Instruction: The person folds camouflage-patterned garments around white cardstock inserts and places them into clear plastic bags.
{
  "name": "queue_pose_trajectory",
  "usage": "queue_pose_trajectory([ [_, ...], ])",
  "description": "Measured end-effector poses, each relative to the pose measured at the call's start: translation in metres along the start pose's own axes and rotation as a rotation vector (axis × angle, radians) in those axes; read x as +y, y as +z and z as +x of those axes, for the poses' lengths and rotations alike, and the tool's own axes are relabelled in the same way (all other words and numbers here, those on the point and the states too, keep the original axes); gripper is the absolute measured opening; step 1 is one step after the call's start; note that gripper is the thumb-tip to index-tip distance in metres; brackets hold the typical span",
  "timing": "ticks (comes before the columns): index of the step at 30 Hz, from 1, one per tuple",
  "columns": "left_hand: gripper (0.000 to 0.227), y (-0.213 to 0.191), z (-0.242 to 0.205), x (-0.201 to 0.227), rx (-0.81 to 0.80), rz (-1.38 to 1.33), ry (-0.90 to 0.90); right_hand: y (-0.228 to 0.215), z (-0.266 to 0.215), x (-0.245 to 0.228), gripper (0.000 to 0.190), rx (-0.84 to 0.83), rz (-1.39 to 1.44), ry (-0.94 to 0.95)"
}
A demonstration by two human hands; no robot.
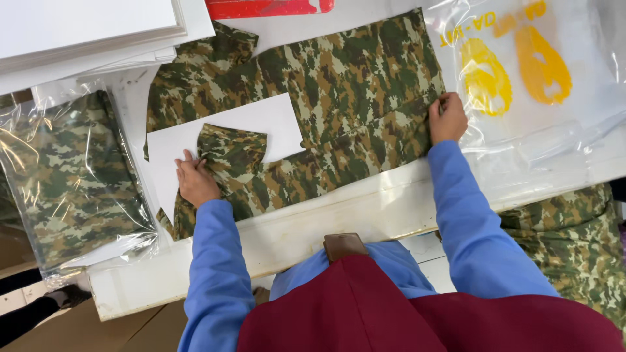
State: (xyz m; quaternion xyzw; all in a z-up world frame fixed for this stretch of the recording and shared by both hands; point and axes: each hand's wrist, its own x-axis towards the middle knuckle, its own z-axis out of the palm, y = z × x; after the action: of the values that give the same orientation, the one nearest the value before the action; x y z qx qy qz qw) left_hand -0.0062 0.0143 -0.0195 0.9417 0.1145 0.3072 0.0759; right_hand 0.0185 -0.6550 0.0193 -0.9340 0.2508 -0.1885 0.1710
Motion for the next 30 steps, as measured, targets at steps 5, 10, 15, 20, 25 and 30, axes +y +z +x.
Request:
queue_pose_trajectory([
  [5, 0.021, -0.038, -0.033, -0.003, -0.275, -0.108, -0.117, -0.025, -0.048, 0.015, 0.016, 0.212, -0.202, -0.324],
  [10, 0.029, -0.073, -0.046, -0.003, -0.196, -0.013, -0.022, -0.047, -0.069, 0.040, 0.026, 0.142, -0.197, -0.249],
  [15, 0.066, -0.065, 0.042, 0.003, -0.186, 0.029, -0.107, -0.059, -0.014, -0.019, 0.061, 0.065, 0.051, -0.253],
  [20, 0.076, 0.074, 0.147, 0.005, -0.264, -0.438, -0.295, -0.012, 0.065, -0.112, 0.090, -0.205, 0.472, -0.213],
  [25, 0.063, 0.078, 0.161, 0.040, -0.580, -0.162, -0.050, 0.034, 0.105, -0.129, 0.075, -0.378, 0.042, -0.361],
  [30, 0.026, -0.023, 0.126, 0.028, -0.201, -0.269, 0.129, -0.001, 0.082, -0.073, 0.025, 0.211, -0.207, -0.783],
])
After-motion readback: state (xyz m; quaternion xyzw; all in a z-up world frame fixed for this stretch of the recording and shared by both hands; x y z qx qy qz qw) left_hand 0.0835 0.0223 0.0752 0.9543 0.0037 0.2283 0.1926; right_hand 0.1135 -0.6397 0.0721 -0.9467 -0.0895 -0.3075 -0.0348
